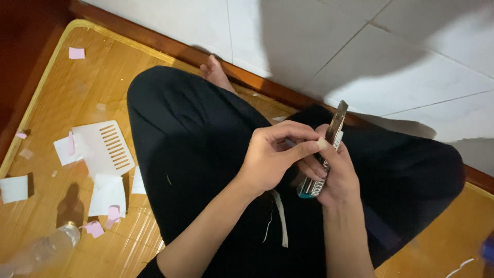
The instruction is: The person measures, cuts, and applies pink adhesive film to a tiled wall using a utility knife, scissors, and a scraper.
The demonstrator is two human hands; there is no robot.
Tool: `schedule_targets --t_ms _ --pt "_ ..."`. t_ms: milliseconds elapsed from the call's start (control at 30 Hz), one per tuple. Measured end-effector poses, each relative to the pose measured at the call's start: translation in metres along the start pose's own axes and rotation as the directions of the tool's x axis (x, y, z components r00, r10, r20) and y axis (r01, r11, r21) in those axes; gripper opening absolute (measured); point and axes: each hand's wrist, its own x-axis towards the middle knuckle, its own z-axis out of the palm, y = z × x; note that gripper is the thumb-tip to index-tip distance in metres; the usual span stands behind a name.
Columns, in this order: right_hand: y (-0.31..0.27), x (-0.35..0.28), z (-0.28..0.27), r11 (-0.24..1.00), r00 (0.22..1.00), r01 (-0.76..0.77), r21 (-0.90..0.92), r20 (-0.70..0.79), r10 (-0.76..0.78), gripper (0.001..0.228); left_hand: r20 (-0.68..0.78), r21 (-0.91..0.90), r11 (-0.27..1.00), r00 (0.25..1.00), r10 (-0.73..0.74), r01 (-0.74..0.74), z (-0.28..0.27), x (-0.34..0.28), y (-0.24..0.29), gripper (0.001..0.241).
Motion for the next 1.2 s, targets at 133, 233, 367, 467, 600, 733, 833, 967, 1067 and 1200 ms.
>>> schedule_targets --t_ms 133,233,367,467,600,733,833,967,1067,1200 --pt "0.003 -0.001 -0.003 0.992 0.997 -0.074 -0.098 -0.043 0.07 0.017 -0.083 0.139 0.989 0.996 -0.037 0.048 0.022 -0.012 0.03 0.016" --pt "0.006 0.001 -0.002 0.989 0.991 -0.131 -0.061 -0.015 0.13 0.022 -0.08 0.157 0.986 0.996 -0.045 0.057 0.008 -0.005 0.021 0.015" --pt "0.006 0.002 0.014 0.982 0.984 -0.179 -0.057 -0.036 0.177 0.027 -0.066 -0.033 0.988 0.986 -0.156 0.154 0.0 -0.004 0.021 0.018" --pt "0.009 0.001 0.024 0.988 0.988 -0.126 -0.086 -0.098 0.117 0.025 -0.17 0.123 0.983 0.979 -0.112 0.134 0.016 -0.01 0.042 0.015" --pt "0.012 0.001 0.034 0.979 0.985 -0.001 -0.202 -0.168 -0.034 0.02 -0.281 0.329 0.936 0.959 -0.029 0.124 0.019 -0.011 0.045 0.013" --pt "0.019 0.001 0.027 0.957 0.97 0.049 -0.284 -0.216 -0.113 0.021 -0.261 0.33 0.939 0.965 -0.011 0.1 0.021 -0.013 0.046 0.011" --pt "0.027 -0.002 0.026 0.903 0.927 0.121 -0.413 -0.277 -0.251 0.026 -0.244 0.206 0.978 0.97 0.009 0.043 0.018 -0.012 0.036 0.012" --pt "0.029 -0.004 0.038 0.854 0.903 0.129 -0.504 -0.296 -0.311 0.035 -0.27 0.133 0.99 0.963 -0.012 0.049 0.02 -0.013 0.036 0.013" --pt "0.029 -0.005 0.045 0.857 0.908 0.112 -0.504 -0.299 -0.295 0.045 -0.302 0.135 0.989 0.953 -0.024 0.067 0.02 -0.014 0.042 0.015" --pt "0.032 -0.006 0.044 0.816 0.904 0.115 -0.567 -0.281 -0.323 0.045 -0.364 0.151 0.982 0.93 -0.054 0.116 0.02 -0.016 0.042 0.013"
